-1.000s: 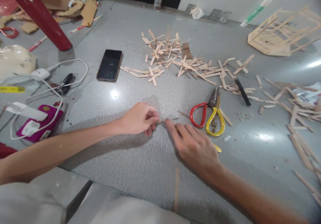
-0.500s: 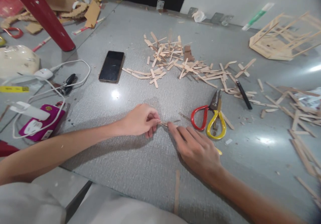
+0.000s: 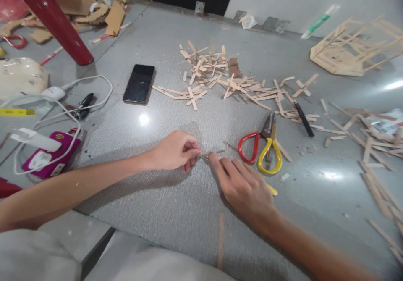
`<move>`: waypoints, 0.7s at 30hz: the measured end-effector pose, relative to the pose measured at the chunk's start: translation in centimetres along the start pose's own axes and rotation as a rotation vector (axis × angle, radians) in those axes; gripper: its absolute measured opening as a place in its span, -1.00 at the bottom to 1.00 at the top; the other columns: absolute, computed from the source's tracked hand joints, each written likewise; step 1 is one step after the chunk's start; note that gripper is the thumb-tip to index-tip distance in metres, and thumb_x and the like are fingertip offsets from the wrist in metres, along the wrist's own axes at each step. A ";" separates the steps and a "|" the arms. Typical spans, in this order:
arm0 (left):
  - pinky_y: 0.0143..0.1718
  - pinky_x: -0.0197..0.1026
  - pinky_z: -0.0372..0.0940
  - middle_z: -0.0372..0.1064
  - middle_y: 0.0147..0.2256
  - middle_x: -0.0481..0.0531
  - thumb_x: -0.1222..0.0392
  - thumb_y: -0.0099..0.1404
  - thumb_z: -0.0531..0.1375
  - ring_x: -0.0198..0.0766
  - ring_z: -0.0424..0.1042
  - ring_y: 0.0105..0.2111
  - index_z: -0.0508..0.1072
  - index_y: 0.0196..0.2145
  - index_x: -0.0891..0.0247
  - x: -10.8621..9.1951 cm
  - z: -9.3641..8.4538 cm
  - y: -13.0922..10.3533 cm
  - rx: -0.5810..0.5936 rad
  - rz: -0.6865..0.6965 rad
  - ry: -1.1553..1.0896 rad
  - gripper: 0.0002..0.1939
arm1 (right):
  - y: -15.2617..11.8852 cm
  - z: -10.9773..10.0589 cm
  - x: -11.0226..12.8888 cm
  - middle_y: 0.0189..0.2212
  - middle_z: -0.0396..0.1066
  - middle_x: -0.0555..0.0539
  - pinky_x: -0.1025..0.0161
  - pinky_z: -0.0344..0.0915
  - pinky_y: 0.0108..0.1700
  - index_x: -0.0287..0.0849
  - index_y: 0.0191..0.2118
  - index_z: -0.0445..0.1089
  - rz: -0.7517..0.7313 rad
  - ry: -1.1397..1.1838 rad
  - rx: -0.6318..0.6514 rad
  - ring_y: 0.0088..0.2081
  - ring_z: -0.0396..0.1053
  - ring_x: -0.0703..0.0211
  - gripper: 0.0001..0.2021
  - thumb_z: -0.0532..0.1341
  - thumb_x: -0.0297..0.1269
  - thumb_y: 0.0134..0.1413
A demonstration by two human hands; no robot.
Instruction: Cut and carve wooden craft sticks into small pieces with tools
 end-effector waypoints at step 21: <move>-0.66 -0.39 0.37 0.40 -0.62 -0.06 0.41 0.41 0.09 -0.36 0.45 -0.67 0.37 -0.47 0.34 -0.2 0.2 0.3 -0.024 -0.017 -0.007 -0.73 | 1.0 -0.4 0.9 -0.47 0.37 -0.06 0.18 0.08 -0.36 -0.40 0.01 0.44 0.005 -0.111 0.098 -0.44 0.29 0.12 -0.70 0.10 -0.56 0.21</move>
Point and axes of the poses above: each hand's wrist, its own y-axis towards the middle knuckle, its own z-axis out of the palm, x = y × z, the point moved 2 cm from there along y, towards the middle knuckle
